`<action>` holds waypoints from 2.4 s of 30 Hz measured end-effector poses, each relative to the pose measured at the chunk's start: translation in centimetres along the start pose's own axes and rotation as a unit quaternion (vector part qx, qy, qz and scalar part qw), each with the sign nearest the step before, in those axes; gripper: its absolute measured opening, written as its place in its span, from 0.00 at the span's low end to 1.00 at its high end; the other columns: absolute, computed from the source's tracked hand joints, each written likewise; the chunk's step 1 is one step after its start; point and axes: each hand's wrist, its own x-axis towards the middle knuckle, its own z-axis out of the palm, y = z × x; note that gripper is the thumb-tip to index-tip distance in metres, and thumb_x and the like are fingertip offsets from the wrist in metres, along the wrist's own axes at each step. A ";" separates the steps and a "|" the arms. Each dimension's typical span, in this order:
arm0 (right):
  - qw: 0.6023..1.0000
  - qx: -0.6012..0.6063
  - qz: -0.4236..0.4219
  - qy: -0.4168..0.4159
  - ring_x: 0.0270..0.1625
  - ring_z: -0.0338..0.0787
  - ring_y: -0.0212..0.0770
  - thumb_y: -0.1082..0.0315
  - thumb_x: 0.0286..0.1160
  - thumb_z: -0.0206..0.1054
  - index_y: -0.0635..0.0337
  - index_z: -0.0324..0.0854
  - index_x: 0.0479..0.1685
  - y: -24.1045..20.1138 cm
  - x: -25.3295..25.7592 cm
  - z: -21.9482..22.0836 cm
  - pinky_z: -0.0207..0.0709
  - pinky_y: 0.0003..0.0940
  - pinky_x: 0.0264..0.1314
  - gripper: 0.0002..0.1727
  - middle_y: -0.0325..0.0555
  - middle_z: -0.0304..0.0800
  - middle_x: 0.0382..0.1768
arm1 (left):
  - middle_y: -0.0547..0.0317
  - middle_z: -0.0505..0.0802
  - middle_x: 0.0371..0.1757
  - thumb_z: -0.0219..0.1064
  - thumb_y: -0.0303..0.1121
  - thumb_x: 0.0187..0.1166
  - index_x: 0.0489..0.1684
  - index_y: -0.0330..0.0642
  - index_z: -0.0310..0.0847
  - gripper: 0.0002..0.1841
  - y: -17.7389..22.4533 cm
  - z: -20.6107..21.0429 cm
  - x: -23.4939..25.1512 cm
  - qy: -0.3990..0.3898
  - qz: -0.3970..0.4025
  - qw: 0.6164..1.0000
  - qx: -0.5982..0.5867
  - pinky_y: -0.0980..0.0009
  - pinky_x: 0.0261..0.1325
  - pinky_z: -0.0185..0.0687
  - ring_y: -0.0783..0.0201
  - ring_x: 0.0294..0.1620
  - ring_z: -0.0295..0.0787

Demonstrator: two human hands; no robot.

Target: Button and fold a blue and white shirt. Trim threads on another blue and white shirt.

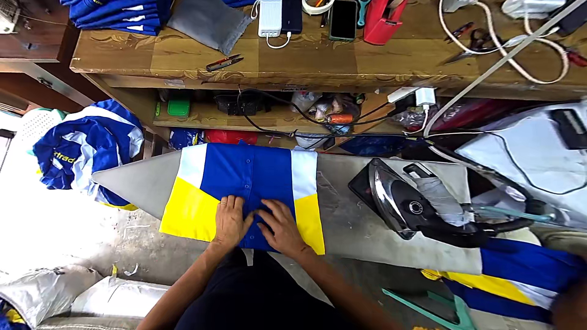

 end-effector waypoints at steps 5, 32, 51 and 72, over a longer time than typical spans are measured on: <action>0.991 -0.039 -0.110 -0.065 0.79 0.76 0.49 0.41 0.85 0.55 0.23 0.81 0.74 0.0 -4.5 0.7 0.64 0.58 0.81 0.22 0.37 0.81 0.77 | 0.41 0.93 0.50 0.64 0.38 0.75 0.50 0.34 0.87 0.16 0.1 -2.4 -0.2 -0.127 -0.077 0.989 0.025 0.50 0.62 0.84 0.43 0.59 0.90; 0.867 0.390 0.270 -0.154 0.32 0.90 0.29 0.70 0.73 0.71 0.64 0.88 0.44 -2.2 5.5 -1.2 0.87 0.27 0.41 0.07 0.42 0.93 0.34 | 0.58 0.89 0.40 0.67 0.25 0.80 0.48 0.34 0.85 0.06 -1.5 -5.1 1.2 -0.281 -0.266 0.824 -0.415 0.72 0.44 0.83 0.71 0.37 0.84; 0.821 0.469 0.300 -0.128 0.31 0.92 0.33 0.73 0.74 0.69 0.67 0.87 0.42 -2.9 5.8 -0.8 0.90 0.31 0.41 0.06 0.43 0.92 0.31 | 0.52 0.94 0.42 0.66 0.31 0.79 0.43 0.37 0.90 0.08 0.2 -4.9 -0.6 -0.158 -0.098 0.963 -0.196 0.60 0.58 0.87 0.60 0.46 0.92; 0.839 0.430 0.333 -0.025 0.32 0.88 0.31 0.77 0.67 0.70 0.65 0.78 0.52 -4.2 5.8 0.4 0.83 0.28 0.40 0.14 0.40 0.88 0.30 | 0.50 0.93 0.44 0.74 0.33 0.75 0.48 0.34 0.86 0.12 -0.2 -1.9 -2.6 -0.045 -0.107 0.960 -0.256 0.62 0.61 0.87 0.58 0.50 0.92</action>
